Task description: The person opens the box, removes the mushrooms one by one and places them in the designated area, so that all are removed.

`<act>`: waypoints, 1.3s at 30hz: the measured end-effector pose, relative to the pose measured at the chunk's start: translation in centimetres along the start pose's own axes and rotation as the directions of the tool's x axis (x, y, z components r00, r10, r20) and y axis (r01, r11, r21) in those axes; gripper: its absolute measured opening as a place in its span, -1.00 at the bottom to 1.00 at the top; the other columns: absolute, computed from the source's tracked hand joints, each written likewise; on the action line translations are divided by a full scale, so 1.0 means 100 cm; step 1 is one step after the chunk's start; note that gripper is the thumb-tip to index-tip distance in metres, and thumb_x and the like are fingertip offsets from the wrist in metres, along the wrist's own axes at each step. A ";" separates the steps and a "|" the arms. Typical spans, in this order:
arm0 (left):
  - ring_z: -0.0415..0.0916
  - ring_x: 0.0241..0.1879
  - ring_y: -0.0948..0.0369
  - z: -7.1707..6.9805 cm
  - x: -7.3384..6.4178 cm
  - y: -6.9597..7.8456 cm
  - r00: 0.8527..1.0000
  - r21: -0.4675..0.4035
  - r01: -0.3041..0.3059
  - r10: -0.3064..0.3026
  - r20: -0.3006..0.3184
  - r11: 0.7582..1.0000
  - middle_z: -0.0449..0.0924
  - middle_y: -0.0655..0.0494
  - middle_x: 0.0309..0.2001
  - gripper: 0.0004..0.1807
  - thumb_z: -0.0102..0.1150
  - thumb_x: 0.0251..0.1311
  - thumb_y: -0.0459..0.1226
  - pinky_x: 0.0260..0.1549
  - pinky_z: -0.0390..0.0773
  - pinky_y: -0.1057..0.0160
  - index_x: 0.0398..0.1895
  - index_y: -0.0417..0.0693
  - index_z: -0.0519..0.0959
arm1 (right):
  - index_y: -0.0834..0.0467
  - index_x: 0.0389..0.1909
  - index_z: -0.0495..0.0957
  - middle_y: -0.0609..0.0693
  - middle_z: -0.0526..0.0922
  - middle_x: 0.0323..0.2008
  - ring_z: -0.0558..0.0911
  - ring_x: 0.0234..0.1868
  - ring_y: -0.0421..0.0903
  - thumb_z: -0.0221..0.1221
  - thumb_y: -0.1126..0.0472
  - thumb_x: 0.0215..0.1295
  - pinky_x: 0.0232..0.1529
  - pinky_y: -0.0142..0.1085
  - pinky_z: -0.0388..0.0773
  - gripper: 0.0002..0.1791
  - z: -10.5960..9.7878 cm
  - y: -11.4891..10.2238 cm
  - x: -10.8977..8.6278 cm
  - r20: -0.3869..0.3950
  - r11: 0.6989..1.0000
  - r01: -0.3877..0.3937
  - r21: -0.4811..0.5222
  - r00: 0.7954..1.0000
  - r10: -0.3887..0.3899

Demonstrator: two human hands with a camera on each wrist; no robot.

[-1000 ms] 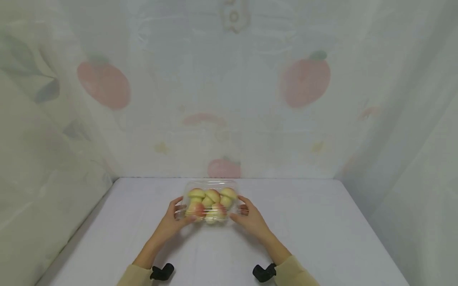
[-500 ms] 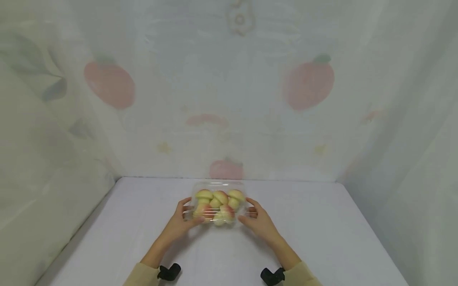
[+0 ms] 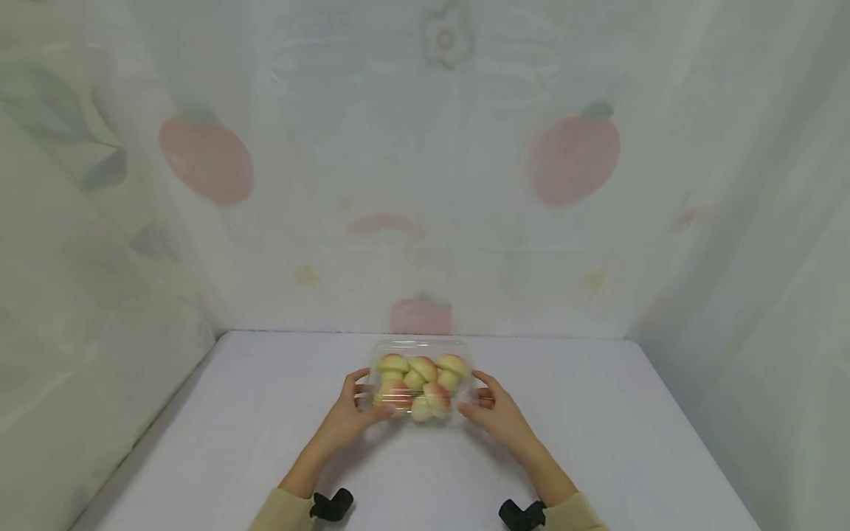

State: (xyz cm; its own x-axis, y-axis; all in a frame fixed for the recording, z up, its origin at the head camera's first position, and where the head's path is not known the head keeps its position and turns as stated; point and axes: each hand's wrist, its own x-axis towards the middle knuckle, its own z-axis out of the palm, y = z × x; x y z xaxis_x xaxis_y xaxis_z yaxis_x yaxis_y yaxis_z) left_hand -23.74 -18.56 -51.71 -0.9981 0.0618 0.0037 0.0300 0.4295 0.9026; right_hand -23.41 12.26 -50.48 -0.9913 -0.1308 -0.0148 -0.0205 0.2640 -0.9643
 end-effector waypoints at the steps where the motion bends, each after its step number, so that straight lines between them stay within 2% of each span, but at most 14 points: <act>1: 0.37 0.27 -0.21 0.001 0.000 0.001 1.000 0.001 -0.002 0.002 0.000 1.000 0.40 -0.22 0.30 0.02 0.53 0.07 -0.01 0.08 0.51 -0.12 0.52 0.04 0.12 | 0.12 0.48 0.31 0.24 0.50 0.15 0.55 0.15 0.13 0.46 0.11 0.21 0.04 -0.06 0.62 -0.16 -0.002 0.000 0.000 0.001 1.000 -0.001 0.001 1.000 0.001; 12: 0.36 0.28 -0.23 0.014 0.003 0.008 1.000 -0.009 -0.016 0.016 0.009 1.000 0.40 -0.23 0.29 0.02 0.56 0.03 -0.01 0.11 0.48 -0.17 0.50 0.08 0.15 | 0.13 0.48 0.31 0.24 0.50 0.16 0.57 0.16 0.14 0.45 0.15 0.22 0.01 -0.08 0.64 -0.17 -0.016 0.005 -0.005 -0.021 1.000 0.000 0.017 1.000 0.000; 22: 0.43 0.16 -0.13 0.029 0.003 0.013 0.999 -0.029 -0.038 0.039 0.023 0.999 0.42 -0.22 0.23 0.02 0.57 0.02 -0.04 -0.06 0.55 -0.02 0.49 0.01 0.16 | 0.09 0.50 0.30 0.24 0.52 0.17 0.58 0.16 0.11 0.44 0.12 0.23 0.01 -0.15 0.62 -0.16 -0.032 0.014 -0.010 -0.024 1.000 0.000 0.018 1.000 0.000; 31: 0.41 0.20 -0.15 0.038 0.001 0.018 0.999 -0.020 -0.025 0.026 0.037 0.999 0.43 -0.19 0.23 0.04 0.57 0.02 0.00 0.01 0.54 -0.10 0.49 0.01 0.15 | 0.11 0.50 0.28 0.25 0.52 0.15 0.58 0.15 0.11 0.39 0.18 0.28 0.03 -0.15 0.61 -0.20 -0.042 0.011 -0.014 -0.011 1.000 -0.007 0.019 1.000 0.007; 39: 0.40 0.23 -0.21 0.039 -0.001 0.021 0.998 -0.009 -0.029 0.029 0.056 1.000 0.42 -0.21 0.25 0.04 0.56 0.03 0.01 0.04 0.53 -0.16 0.50 0.00 0.13 | 0.11 0.50 0.28 0.24 0.50 0.17 0.55 0.16 0.10 0.39 0.17 0.28 0.04 -0.13 0.59 -0.20 -0.046 0.008 -0.017 0.001 1.000 -0.020 0.014 1.000 0.020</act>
State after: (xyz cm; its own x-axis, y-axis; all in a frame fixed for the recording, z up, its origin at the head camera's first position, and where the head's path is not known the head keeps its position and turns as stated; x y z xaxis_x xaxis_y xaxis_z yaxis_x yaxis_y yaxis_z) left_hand -23.36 -14.19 -51.47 -0.9922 0.1247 0.0062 0.0584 0.4193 0.9060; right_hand -22.30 17.05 -50.05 -0.9914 -0.1265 -0.0347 0.0015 0.2536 -0.9673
